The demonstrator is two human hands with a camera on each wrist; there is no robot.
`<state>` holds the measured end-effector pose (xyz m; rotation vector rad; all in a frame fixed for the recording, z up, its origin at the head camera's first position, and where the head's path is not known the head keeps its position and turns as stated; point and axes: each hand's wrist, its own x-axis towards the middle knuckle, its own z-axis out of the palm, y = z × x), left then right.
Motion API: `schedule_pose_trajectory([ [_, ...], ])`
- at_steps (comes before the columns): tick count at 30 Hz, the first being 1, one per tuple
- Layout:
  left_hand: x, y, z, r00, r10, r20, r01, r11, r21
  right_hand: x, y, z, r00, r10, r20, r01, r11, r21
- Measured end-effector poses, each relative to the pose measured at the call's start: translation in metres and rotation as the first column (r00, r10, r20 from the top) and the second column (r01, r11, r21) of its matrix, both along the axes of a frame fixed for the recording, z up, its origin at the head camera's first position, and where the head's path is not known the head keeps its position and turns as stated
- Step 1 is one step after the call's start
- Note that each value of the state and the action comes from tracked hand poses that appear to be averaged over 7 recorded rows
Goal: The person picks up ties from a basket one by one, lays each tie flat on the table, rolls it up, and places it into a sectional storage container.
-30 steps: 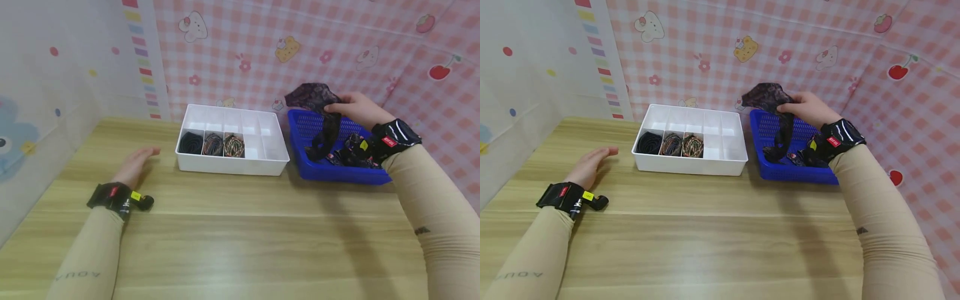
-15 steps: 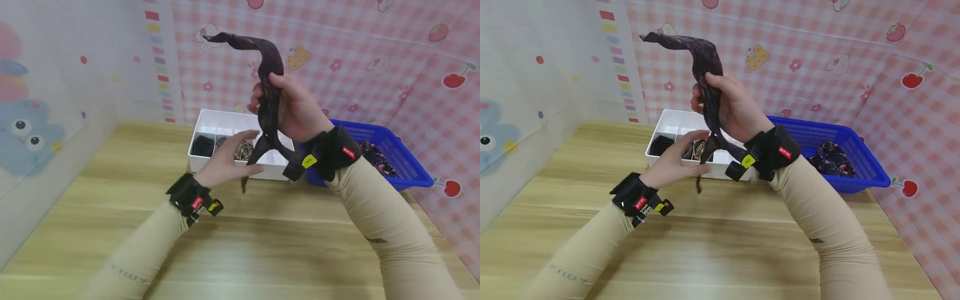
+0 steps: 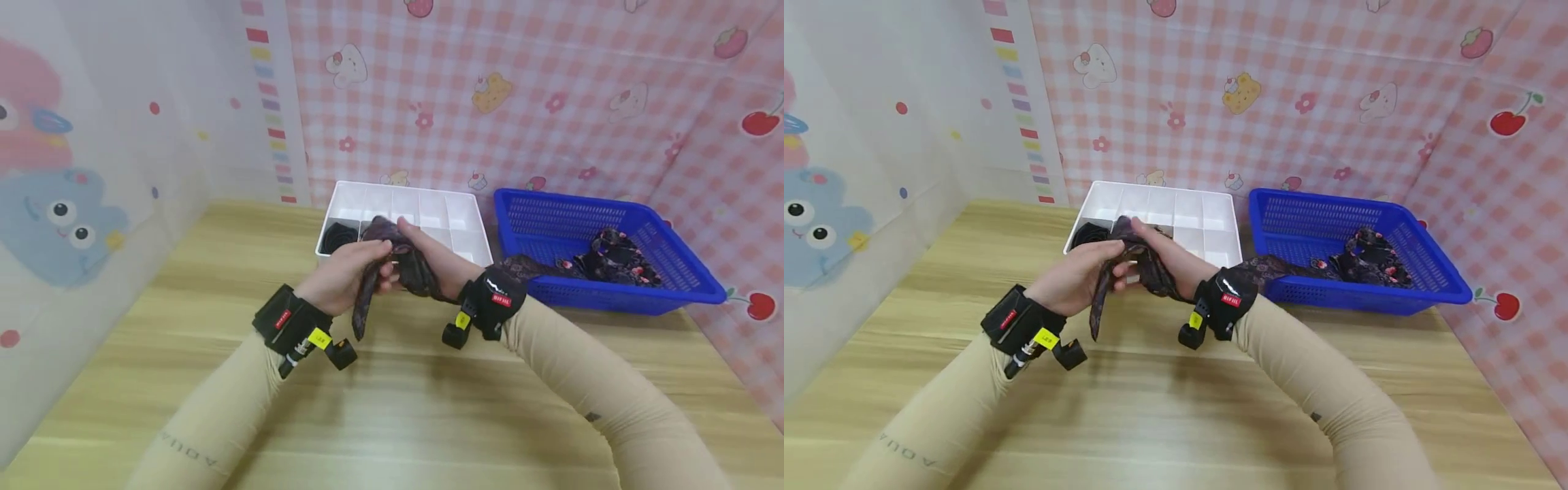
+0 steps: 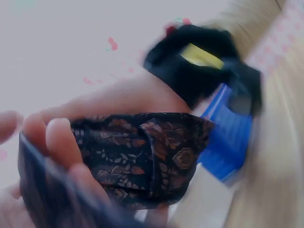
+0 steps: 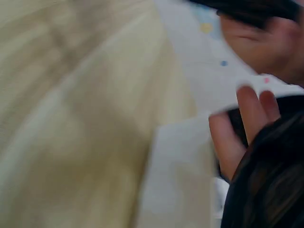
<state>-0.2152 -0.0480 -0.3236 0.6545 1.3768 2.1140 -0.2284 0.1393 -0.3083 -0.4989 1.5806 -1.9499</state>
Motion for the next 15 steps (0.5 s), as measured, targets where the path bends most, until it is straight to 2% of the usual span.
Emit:
schedule_pose_trajectory([
  [1,0.000,0.000,-0.004,0.998,-0.013,0.059,0.010,0.999,0.053,0.001,0.001,-0.009,0.999,0.043,0.024,-0.043,0.999,0.004],
  [2,0.000,0.000,-0.007,0.996,-0.021,0.091,0.012,0.995,0.095,0.002,0.004,-0.017,0.996,0.080,0.032,-0.081,0.996,0.022],
  [5,0.000,-0.004,-0.014,0.991,-0.032,0.128,0.006,0.981,0.193,0.005,0.009,-0.026,0.984,0.176,0.036,-0.178,0.979,0.098],
  [8,0.001,-0.010,-0.013,0.995,-0.020,0.099,-0.009,0.961,0.277,0.011,0.009,-0.018,0.971,0.230,0.061,-0.236,0.967,0.098],
  [10,0.004,-0.013,-0.011,0.997,0.008,0.078,-0.036,0.933,0.357,0.016,0.006,-0.007,0.968,0.235,0.092,-0.239,0.971,0.029],
  [12,0.010,-0.014,-0.007,0.995,0.085,0.053,-0.099,0.897,0.430,0.024,0.002,0.009,0.970,0.215,0.115,-0.207,0.975,-0.074],
  [13,0.013,-0.013,-0.004,0.988,0.147,0.041,-0.150,0.879,0.453,0.028,0.000,0.016,0.971,0.201,0.128,-0.184,0.974,-0.134],
  [15,0.017,-0.009,-0.001,0.958,0.285,0.015,-0.260,0.848,0.462,0.036,-0.003,0.032,0.977,0.158,0.141,-0.115,0.955,-0.273],
])
